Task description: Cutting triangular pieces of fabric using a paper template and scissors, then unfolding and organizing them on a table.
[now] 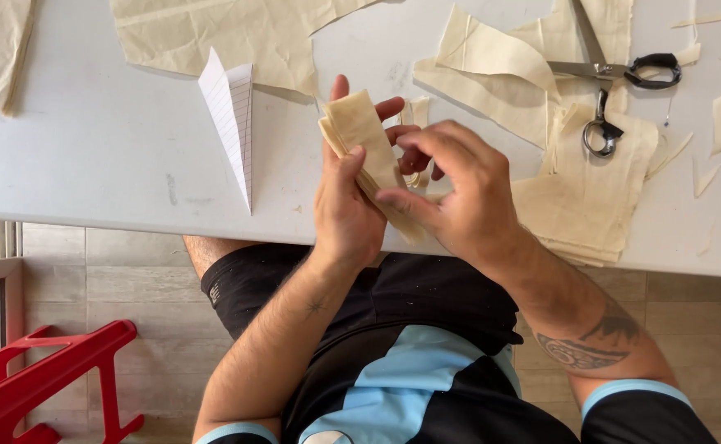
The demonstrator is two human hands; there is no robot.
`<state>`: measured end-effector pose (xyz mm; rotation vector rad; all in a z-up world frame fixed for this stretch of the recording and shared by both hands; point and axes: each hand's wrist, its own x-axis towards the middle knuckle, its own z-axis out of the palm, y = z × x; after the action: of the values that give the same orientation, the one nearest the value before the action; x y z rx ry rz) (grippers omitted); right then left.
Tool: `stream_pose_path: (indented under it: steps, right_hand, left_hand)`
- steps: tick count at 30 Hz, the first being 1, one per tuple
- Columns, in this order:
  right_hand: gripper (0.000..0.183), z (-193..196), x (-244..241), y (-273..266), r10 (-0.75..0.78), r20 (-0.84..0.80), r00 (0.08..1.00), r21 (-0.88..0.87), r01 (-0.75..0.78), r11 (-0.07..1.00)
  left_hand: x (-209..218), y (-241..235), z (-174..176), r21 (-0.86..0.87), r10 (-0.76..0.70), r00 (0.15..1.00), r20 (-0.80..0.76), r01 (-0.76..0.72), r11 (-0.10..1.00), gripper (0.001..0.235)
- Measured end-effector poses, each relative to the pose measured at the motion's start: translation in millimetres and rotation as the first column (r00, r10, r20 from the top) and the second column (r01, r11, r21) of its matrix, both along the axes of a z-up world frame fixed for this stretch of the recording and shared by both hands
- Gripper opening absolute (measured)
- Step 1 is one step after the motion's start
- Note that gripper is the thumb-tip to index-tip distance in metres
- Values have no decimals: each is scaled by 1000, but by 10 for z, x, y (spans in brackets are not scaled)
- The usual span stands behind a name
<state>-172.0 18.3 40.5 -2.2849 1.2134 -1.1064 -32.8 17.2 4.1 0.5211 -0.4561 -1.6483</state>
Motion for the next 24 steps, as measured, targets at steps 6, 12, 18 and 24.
stream_pose_path:
  steps: [6, 12, 18, 24]
  right_hand:
    - [40, -31, 90, -33, 5, -3, 1000, 17, -4, 1000]
    - [31, -76, -25, -80, 20, 90, 996, 87, -28, 996]
    - [25, -176, -160, -47, -150, 176, 973, 197, 115, 974]
    - [25, -258, -268, -62, -342, 345, 874, 457, 162, 875]
  left_hand:
    - [49, 54, -29, -53, -7, 996, 85, 12, 999, 73]
    - [51, 57, -50, -47, -15, 1000, 26, 16, 999, 73]
    - [-1, -3, -157, 35, 50, 999, 3, -50, 998, 74]
    - [66, -39, -169, 2, 125, 986, 110, -126, 992, 61]
